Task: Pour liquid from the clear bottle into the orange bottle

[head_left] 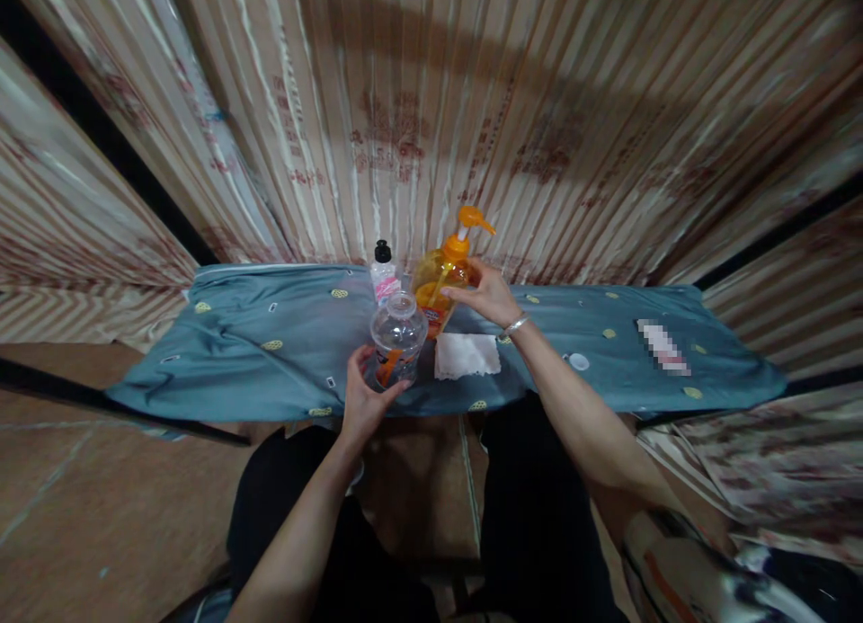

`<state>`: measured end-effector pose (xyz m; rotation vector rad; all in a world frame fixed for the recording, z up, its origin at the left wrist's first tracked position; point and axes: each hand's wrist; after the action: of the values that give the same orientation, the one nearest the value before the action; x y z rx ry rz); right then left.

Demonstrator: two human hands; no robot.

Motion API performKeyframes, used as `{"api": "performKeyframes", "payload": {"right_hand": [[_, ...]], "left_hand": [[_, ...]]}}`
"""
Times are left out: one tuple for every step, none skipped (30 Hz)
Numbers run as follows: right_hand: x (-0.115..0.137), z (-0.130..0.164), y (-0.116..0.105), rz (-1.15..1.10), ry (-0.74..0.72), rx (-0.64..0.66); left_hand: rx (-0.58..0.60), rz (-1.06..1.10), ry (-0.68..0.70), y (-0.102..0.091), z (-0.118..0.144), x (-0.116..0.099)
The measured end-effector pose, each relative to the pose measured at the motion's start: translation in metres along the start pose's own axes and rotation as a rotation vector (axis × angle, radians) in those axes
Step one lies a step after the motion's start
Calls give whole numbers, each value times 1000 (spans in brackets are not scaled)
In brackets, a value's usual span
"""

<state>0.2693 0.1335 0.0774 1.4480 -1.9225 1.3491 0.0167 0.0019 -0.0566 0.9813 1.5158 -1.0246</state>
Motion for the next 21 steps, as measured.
{"api": "performKeyframes", "payload": {"right_hand": [[0,3,-6,-3,-1,-16],[-1,6,-11,-6,-1,-31],[-1,9,-16,-8,1,-43],[-2,13,-21,-9,5,-53],[-3,17,-25,-9,11,-59],[-4,21,-29,-7,19,-63],[-5,26,-31,-6,28,-64],[-6,31,-34,-4,38,-64],[-7,36,-35,-4,47,-63],[-7,41,-36,-4,57,-58],[-8,45,-37,-5,67,-49],[-8,50,-37,-8,77,-39],[-7,54,-38,-13,85,-27],[-7,57,-38,-22,90,-15],[-6,60,-38,-32,91,-7],[-5,62,-39,-36,87,-3],[-3,64,-39,-36,82,-2],[-2,65,-39,-35,77,1],[-1,66,-39,-34,73,5],[0,67,-39,-36,70,12],[0,68,-38,-43,67,22]], "left_hand": [[-6,-9,0,-6,3,0],[-1,-17,0,-11,7,0],[20,-26,0,-16,11,-1],[57,-37,3,-20,18,-2],[100,-48,13,-22,25,-3],[149,-58,31,-21,32,-5],[206,-68,51,-18,40,-7],[265,-76,71,-13,47,-9],[321,-80,96,-4,53,-12],[368,-81,123,6,57,-14],[401,-76,149,18,59,-17],[422,-69,174,32,58,-19],[431,-63,198,45,55,-22],[430,-58,219,59,50,-25],[420,-55,236,72,44,-27],[393,-49,239,84,36,-29],[373,-33,221,94,29,-31],[353,-13,185,103,21,-32],[343,-6,164,110,15,-32],[335,-1,149,116,9,-32],[327,4,134,120,4,-31]]}}
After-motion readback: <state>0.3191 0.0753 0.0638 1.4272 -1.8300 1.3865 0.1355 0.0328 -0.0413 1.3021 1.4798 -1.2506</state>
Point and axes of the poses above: each hand's wrist, its own z-axis away from the middle knuckle, its own y-axis out of the palm, x = y × z, and after that the axes turned 7 degrees about -y, right-handed
